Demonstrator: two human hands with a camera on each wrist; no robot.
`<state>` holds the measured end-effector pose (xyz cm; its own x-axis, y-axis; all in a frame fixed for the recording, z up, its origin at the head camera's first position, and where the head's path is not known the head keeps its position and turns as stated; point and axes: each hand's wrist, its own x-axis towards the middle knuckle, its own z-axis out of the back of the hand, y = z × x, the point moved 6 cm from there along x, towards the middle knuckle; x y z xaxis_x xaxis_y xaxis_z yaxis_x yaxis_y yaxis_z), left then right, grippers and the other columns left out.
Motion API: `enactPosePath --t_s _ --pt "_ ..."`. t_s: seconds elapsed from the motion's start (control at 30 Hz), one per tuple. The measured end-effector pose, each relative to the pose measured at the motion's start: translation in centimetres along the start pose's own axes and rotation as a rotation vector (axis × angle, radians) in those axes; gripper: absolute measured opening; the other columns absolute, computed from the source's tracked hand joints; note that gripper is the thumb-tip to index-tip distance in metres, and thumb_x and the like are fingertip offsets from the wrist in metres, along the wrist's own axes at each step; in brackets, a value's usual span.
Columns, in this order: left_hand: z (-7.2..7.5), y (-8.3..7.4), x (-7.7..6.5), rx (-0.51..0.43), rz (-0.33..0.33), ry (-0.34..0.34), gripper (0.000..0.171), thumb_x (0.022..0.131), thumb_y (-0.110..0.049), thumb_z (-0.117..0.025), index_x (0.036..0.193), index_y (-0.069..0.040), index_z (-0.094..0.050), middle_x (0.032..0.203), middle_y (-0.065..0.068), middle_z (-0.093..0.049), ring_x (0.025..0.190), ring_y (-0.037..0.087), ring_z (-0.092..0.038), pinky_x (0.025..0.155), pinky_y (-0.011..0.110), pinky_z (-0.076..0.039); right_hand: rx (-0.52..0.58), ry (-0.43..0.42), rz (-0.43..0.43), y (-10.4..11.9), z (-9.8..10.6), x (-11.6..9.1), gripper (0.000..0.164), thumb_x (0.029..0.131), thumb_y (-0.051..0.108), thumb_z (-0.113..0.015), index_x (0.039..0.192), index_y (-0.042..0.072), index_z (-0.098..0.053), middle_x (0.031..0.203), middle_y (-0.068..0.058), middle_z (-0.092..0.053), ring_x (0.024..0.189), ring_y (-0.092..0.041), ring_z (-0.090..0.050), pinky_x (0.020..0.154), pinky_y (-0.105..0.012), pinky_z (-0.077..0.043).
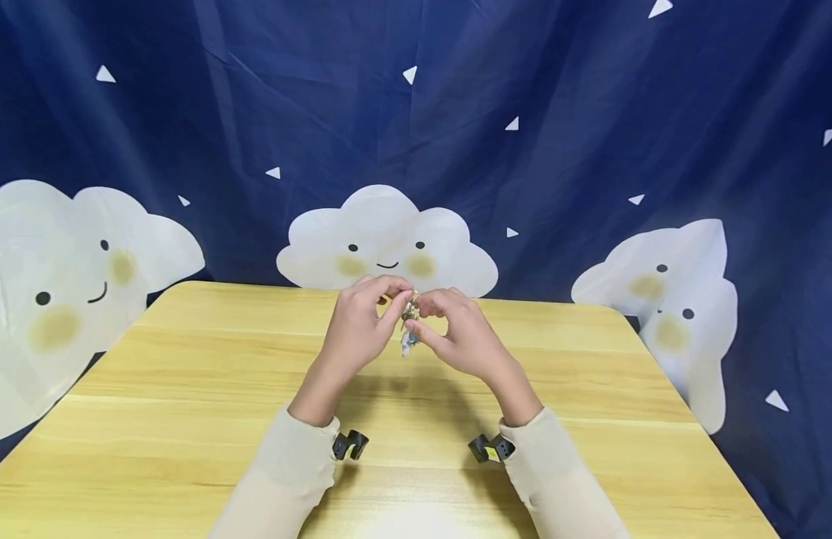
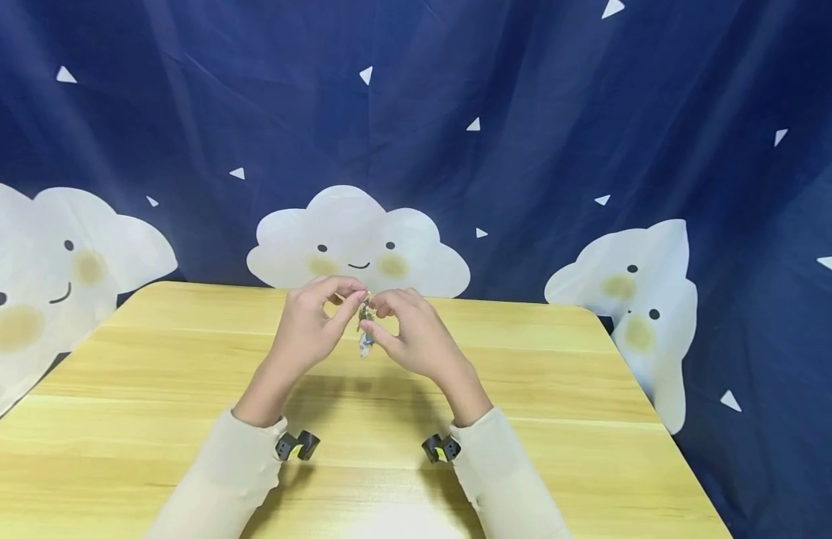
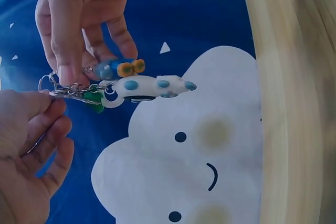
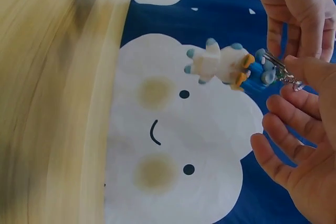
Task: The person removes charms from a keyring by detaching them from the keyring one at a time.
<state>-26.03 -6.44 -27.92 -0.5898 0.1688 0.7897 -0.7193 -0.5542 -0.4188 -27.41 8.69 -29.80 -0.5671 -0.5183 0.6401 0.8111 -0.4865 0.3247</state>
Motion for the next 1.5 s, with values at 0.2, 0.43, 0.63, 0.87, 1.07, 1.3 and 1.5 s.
enactPosePath --t_s 0.2,0.43,0.63,0.87,1.07,1.3,1.5 --pt "0.4 0.4 0.1 -0.015 0.006 -0.011 0.006 0.096 -0.008 -0.072 0.100 -0.005 -0.075 0.086 0.005 -0.073 0.080 0.020 -0.064 0.071 0.041 -0.055 0.042 0.014 -0.012 -0.1 0.4 0.0 0.017 0.099 0.017 -0.068 0.109 0.005 -0.071 0.102 -0.004 -0.072 0.097 -0.019 -0.064 0.084 -0.037 -0.053" --pt "0.5 0.5 0.2 -0.030 0.004 -0.018 0.005 0.096 -0.008 -0.071 0.099 -0.005 -0.075 0.084 0.003 -0.073 0.078 0.018 -0.063 0.070 0.038 -0.053 0.042 -0.018 0.032 0.3 0.7 0.0 0.013 0.102 0.013 -0.062 0.103 0.006 -0.073 0.097 -0.001 -0.072 0.092 -0.016 -0.062 0.081 -0.035 -0.053" --pt "0.8 0.0 0.3 -0.023 -0.016 -0.027 0.005 0.096 -0.007 -0.071 0.099 -0.004 -0.075 0.084 0.004 -0.073 0.079 0.018 -0.063 0.069 0.037 -0.053 0.024 -0.040 0.051 0.6 0.5 0.1 0.028 0.094 0.018 -0.075 0.117 0.004 -0.069 0.101 -0.005 -0.074 0.095 -0.019 -0.066 0.083 -0.037 -0.054" --pt "0.8 -0.3 0.3 -0.016 -0.037 -0.014 0.005 0.097 -0.008 -0.071 0.099 -0.005 -0.074 0.084 0.003 -0.073 0.079 0.016 -0.062 0.067 0.032 -0.050 0.018 -0.039 0.054 0.7 0.4 0.0 0.032 0.094 0.018 -0.076 0.122 0.003 -0.068 0.105 -0.007 -0.074 0.097 -0.020 -0.067 0.084 -0.038 -0.054" --pt "1.0 -0.1 0.3 -0.017 -0.030 -0.025 0.005 0.096 -0.007 -0.071 0.098 -0.005 -0.075 0.084 0.003 -0.072 0.079 0.016 -0.062 0.068 0.032 -0.050 0.023 -0.056 0.063 0.8 0.7 0.0 0.021 0.097 0.014 -0.068 0.116 0.003 -0.068 0.101 -0.007 -0.073 0.096 -0.021 -0.066 0.085 -0.038 -0.054" --pt "1.1 -0.3 0.2 -0.006 -0.039 -0.029 0.005 0.096 -0.006 -0.071 0.098 -0.004 -0.075 0.085 0.004 -0.073 0.078 0.018 -0.062 0.066 0.034 -0.051 0.001 -0.093 0.084 1.1 0.8 0.1 0.010 0.101 0.009 -0.062 0.105 0.004 -0.070 0.094 -0.003 -0.071 0.091 -0.019 -0.063 0.079 -0.035 -0.053" --pt "1.3 -0.4 0.4 -0.007 -0.048 -0.037 0.005 0.095 -0.005 -0.072 0.098 -0.003 -0.075 0.086 0.005 -0.074 0.079 0.018 -0.063 0.068 0.032 -0.052 0.013 -0.169 0.094 1.0 1.8 0.1 0.005 0.098 0.006 -0.065 0.099 0.006 -0.070 0.088 -0.002 -0.068 0.087 -0.019 -0.061 0.077 -0.037 -0.052"
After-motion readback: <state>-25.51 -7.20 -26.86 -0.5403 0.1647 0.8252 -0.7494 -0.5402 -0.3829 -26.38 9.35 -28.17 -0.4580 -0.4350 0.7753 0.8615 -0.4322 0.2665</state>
